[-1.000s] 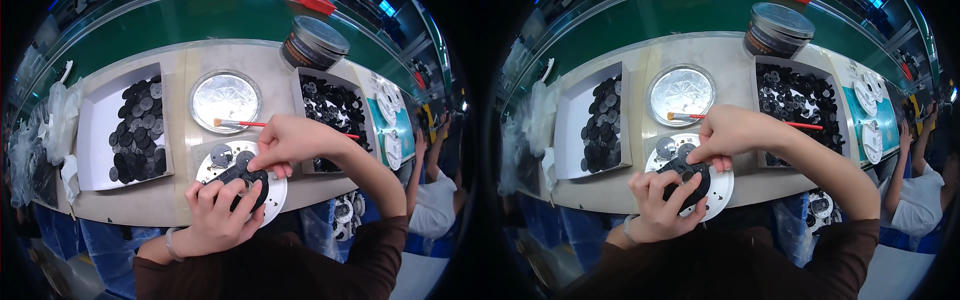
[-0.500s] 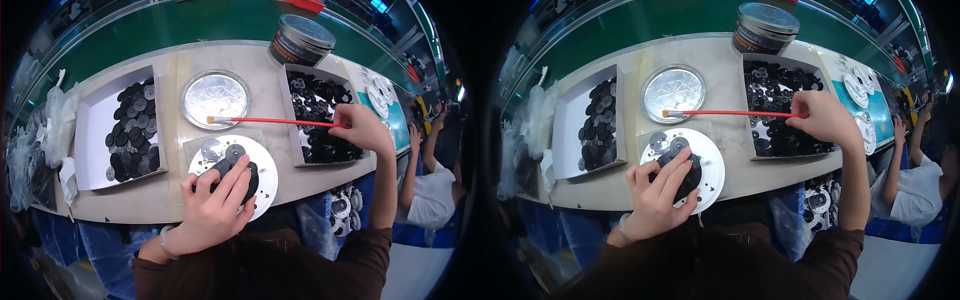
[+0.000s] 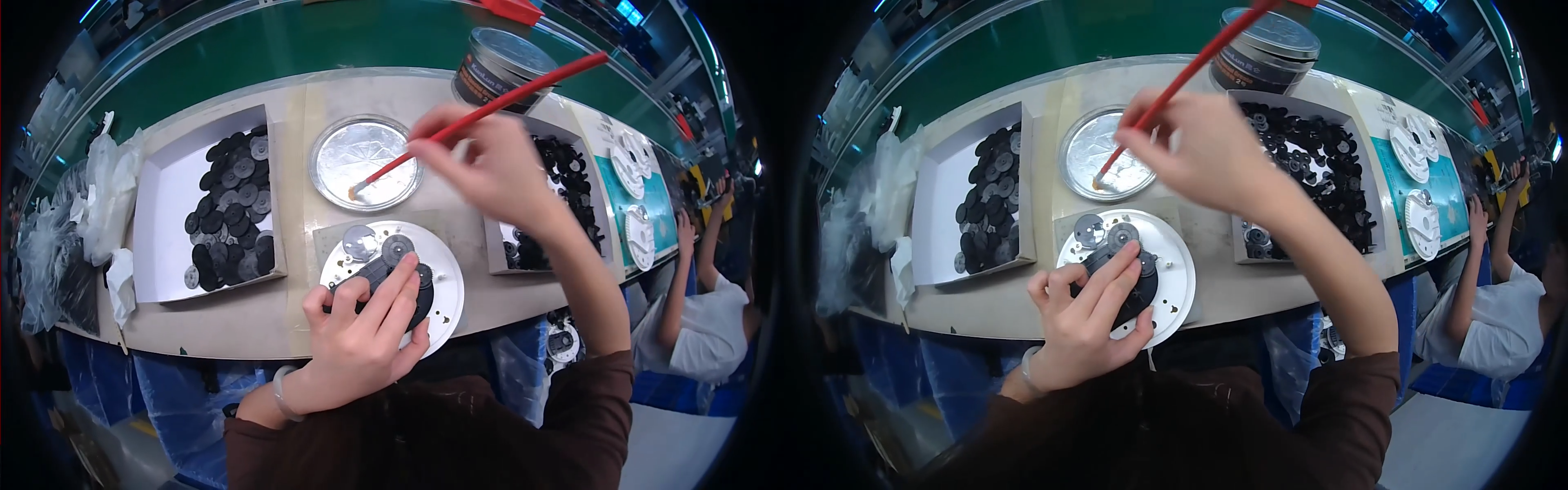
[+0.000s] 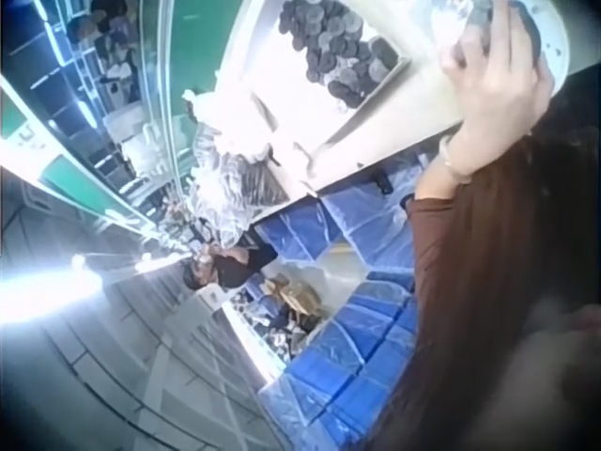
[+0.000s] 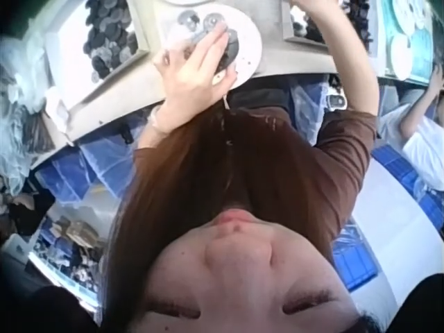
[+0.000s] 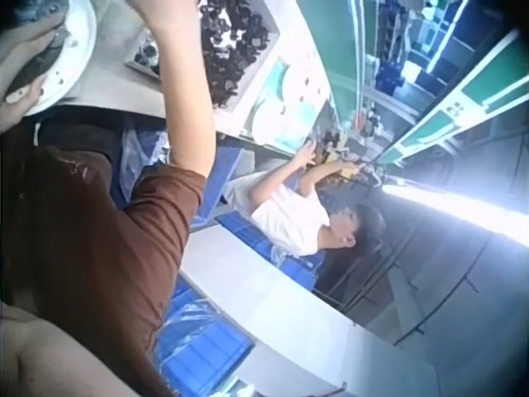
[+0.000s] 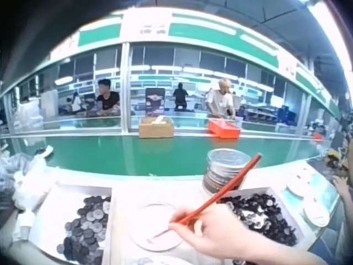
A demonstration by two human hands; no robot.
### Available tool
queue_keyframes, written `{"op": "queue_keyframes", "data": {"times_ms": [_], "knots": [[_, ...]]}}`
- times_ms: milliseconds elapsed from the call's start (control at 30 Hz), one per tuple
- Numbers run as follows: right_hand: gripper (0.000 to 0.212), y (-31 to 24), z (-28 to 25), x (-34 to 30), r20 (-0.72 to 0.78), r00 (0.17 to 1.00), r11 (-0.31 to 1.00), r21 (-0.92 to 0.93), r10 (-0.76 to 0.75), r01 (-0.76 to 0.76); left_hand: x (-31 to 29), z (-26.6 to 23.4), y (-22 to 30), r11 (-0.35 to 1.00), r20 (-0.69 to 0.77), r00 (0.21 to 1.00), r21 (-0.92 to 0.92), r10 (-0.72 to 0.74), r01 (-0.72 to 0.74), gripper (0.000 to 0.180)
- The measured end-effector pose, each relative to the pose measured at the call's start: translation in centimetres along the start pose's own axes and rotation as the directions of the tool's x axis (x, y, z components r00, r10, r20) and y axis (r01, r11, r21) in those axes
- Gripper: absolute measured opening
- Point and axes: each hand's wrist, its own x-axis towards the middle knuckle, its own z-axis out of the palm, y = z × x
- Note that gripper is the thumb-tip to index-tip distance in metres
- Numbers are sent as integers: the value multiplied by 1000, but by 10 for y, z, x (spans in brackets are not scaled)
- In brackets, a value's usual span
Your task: Applying grease to small gears and assembling them into a plastic housing.
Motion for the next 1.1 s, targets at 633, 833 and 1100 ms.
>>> {"op": "queue_keyframes", "data": {"times_ms": [633,833,1100], "knots": [[9,52,32,18,-203,967,978,-169,-152,118,1,1,0,999,-22,999,-45,-23,22,39],[21,46,0,10,-265,899,879,424,349,-217,0,2,0,999,-23,1000,-48,-19,17,39],[12,42,10,-9,-148,974,971,190,174,-145,0,2,0,1000,-4,1000,-23,1,-1,33]]}}
